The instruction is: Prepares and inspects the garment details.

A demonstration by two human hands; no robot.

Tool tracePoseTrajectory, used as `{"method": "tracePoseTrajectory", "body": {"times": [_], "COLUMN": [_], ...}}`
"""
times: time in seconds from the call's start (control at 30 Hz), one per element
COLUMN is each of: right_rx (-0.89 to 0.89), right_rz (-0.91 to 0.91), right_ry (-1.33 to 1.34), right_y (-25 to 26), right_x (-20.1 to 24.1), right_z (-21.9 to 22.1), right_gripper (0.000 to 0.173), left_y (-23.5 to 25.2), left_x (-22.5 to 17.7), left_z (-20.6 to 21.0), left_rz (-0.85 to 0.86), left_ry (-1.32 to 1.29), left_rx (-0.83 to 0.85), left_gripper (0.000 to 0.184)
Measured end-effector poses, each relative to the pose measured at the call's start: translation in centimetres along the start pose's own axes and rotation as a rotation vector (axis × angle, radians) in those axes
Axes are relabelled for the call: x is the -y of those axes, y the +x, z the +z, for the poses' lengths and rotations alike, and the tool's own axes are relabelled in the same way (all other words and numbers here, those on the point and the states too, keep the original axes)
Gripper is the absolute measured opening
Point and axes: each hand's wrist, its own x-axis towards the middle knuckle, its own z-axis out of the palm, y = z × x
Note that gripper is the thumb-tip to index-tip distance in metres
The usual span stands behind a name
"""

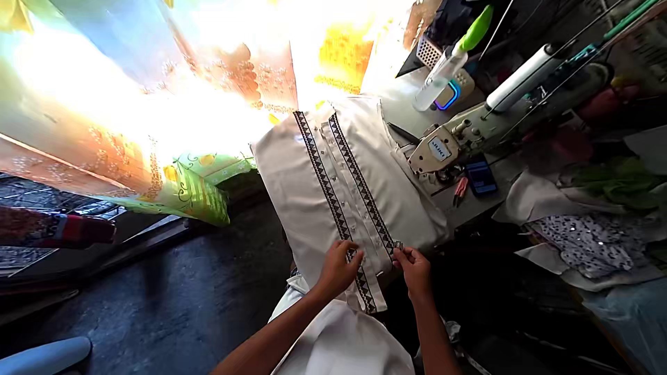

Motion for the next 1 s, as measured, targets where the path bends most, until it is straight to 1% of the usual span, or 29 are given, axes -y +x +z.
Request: {"method": "tracePoseTrajectory", "body": {"times": [0.03,0.1,0.17,0.23,0.27,0.37,0.43,0.53,0.63,0.73,1.0], "right_rx": [0.025,0.097,0.160,0.185,0.193,0.216,0.224,0.188,0.180,0.162,0.025], "right_rz": [0.018,0.006,-0.024,-0.034,-0.018,0.040,0.054,0.074,0.117,0.145,0.215], "right_ry": [-0.011,-0.060,-0.114,-0.150,-0.153,-0.109,-0.065,-0.054,-0.059,-0.089,-0.119], "right_y": [0.2,0.9,2.1,3.5,4.2,5.7,6.3,6.7,6.5,6.5,6.9], "right_x": [0.1,0.3,0.9,1.7,2.1,3.1,2.8,2.0,2.4,3.0,3.2], "right_z": [0.2,0.7,1.6,2.4,2.8,4.2,5.1,5.9,5.8,5.5,5.9], "right_gripper": [0.016,0.017,0.019,0.022,0.023,0.022,0.021,0.020,0.020,0.020,0.020], "left_y": [0.9,2.3,4.1,5.9,6.8,9.3,10.8,12.3,12.0,11.1,10.3], "left_x": [2.3,4.9,6.7,7.2,7.0,6.5,6.6,7.7,9.8,10.7,11.7], "left_z": [-0.3,-1.1,-2.3,-3.8,-4.7,-6.8,-7.7,-8.2,-8.2,-8.2,-8.3], "left_rz": [-0.025,-0.097,-0.100,-0.059,-0.042,-0.023,-0.027,0.002,0.052,0.106,0.113], "left_ry": [0.151,0.374,0.530,0.613,0.636,0.699,0.730,0.792,0.837,0.846,0.840], "left_rx": [-0.051,-0.124,-0.225,-0.295,-0.302,-0.282,-0.272,-0.246,-0.230,-0.257,-0.291], "left_gripper": [0.048,0.067,0.075,0.074,0.073,0.070,0.070,0.071,0.072,0.072,0.071]}}
